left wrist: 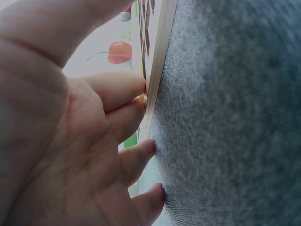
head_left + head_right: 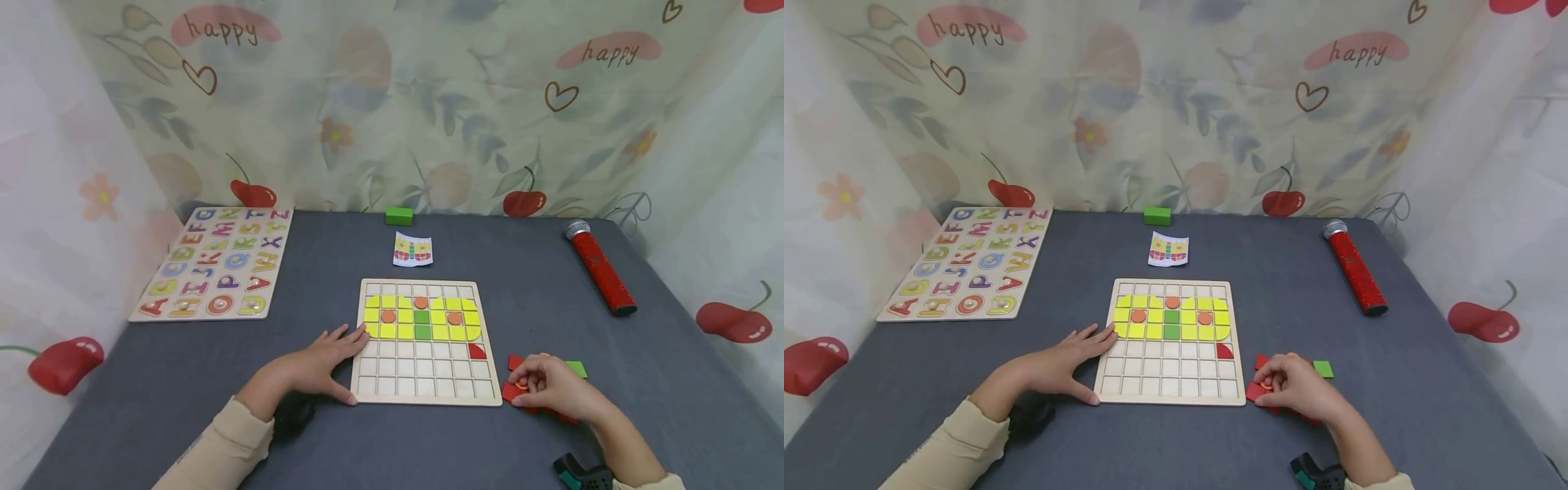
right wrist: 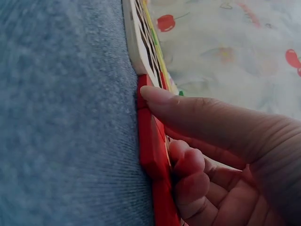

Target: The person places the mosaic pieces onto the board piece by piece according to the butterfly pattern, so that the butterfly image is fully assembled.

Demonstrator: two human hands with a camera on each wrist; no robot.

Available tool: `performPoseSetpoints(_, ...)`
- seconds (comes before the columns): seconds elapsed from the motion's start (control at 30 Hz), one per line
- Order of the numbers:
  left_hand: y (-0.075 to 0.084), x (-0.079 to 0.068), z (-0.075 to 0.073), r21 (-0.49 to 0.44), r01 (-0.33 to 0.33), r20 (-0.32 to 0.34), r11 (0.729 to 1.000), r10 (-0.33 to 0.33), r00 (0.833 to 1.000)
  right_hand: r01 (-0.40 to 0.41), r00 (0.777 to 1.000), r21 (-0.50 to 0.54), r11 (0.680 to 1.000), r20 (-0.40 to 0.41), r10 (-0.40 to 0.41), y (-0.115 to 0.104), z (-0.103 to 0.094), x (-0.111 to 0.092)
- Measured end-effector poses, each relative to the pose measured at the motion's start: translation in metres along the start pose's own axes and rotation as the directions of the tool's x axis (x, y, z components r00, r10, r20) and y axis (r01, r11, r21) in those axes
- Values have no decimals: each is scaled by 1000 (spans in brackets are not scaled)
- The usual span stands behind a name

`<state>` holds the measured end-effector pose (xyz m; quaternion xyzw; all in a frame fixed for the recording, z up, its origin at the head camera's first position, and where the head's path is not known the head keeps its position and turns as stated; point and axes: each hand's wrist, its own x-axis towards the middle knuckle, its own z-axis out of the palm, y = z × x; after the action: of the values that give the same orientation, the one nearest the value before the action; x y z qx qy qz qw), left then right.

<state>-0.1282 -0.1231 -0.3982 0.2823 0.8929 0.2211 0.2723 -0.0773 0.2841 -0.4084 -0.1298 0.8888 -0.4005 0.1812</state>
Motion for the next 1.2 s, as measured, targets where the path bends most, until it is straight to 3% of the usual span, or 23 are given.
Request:
performPoseSetpoints(0.23, -1, 1, 1, 1, 2, -2, 1000, -2, 1000, -16, 1000, -6, 1000, 20, 16, 1, 1, 1)
performPoseSetpoints(0.5, -1, 2, 0, 1, 10, -1, 1000, -10, 1000, -54, 998, 152, 987, 29, 50, -2, -11, 9)
performPoseSetpoints(0.7, -1, 1, 0, 1, 12, 2, 1000, -12, 1000, -21, 1000, 128, 992, 23, 18, -15, -14, 33)
performPoseSetpoints(0.97, -4, 3, 2, 1, 7, 4, 1000, -7, 1000, -1, 999, 113, 994, 48, -4, -34, 2, 74)
performPoseSetpoints(1.2, -4, 2, 2, 5, 18, 0, 1000, -18, 1000, 11, 999, 44, 999, 31, -12, -37, 11, 88)
